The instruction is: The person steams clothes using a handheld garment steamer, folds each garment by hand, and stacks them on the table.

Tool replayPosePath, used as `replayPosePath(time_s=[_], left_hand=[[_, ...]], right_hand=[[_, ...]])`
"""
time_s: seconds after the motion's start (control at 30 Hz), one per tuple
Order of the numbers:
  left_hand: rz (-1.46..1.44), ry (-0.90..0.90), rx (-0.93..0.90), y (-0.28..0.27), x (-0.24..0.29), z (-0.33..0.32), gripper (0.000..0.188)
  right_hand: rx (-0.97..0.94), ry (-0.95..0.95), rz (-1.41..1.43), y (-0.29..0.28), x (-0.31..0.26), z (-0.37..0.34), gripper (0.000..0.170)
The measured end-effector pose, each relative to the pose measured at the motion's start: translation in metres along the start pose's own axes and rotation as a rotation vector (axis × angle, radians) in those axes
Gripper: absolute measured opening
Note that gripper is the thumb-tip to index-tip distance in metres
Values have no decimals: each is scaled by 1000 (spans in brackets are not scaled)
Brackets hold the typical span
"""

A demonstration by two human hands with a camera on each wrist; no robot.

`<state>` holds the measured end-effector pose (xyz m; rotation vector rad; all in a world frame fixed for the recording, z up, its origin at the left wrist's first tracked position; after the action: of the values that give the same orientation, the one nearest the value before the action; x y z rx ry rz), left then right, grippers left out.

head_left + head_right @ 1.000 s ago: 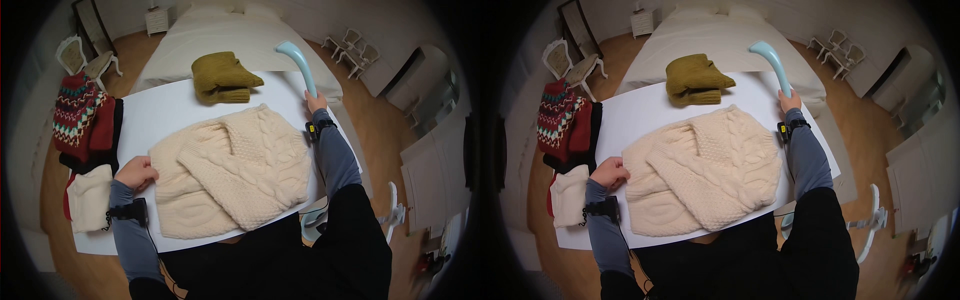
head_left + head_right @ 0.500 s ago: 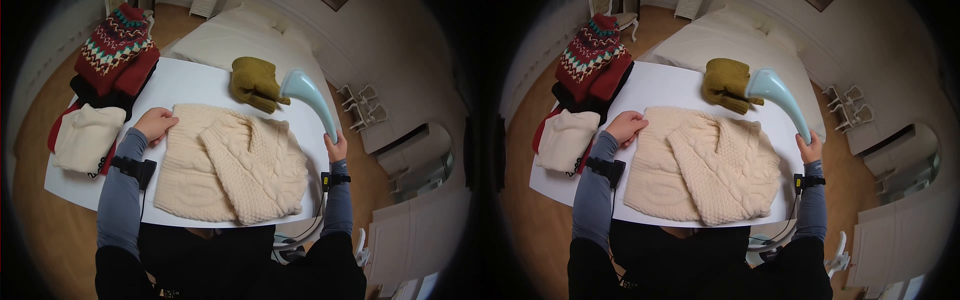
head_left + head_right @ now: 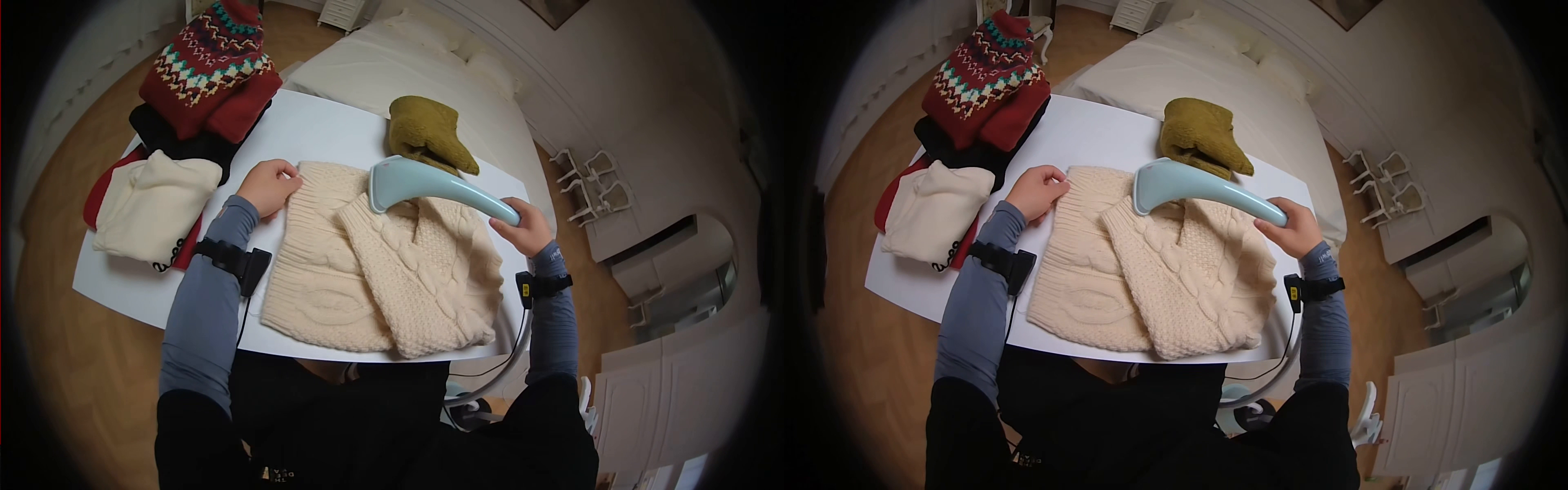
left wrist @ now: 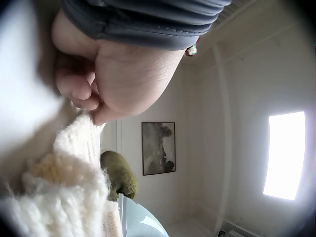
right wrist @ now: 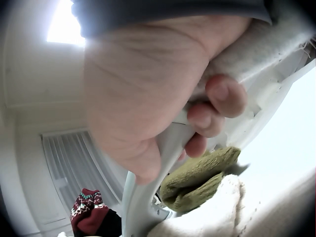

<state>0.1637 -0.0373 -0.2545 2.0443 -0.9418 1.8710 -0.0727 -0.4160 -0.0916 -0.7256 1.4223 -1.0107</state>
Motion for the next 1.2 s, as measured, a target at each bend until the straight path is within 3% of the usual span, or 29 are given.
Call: replayPosePath(time_s=[0.4, 0.53, 0.77, 0.8, 0.87, 1.2], left_hand=[[-6, 6, 8, 0, 1, 0, 20], [-48, 23, -6, 1, -2, 2, 20], [-28, 61, -11, 1, -3, 6, 18], [-25, 58, -11, 1, -4, 7, 18], [-24, 56, -6, 2, -3, 6, 18], [-61, 61, 4, 4, -4, 7, 16]], right_hand=[[-227, -235, 20, 69, -110, 27, 47], [-223, -247, 56, 50, -117, 10, 44], [18, -44, 68, -13, -35, -31, 37], [20, -39, 66, -18, -23, -39, 37], [66, 144, 21, -31, 18, -57, 35], [209, 384, 72, -66, 135, -155, 40]])
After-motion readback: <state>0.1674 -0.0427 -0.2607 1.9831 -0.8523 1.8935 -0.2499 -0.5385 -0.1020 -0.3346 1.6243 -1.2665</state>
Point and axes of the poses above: each hand's wrist, its own z-axis towards the middle knuckle, its own y-axis out of the palm, x = y × z, the point moved 10 cm from there along z, towards the middle knuckle, and after that the axes turned 5 degrees about -x, right-handed, at the moved point
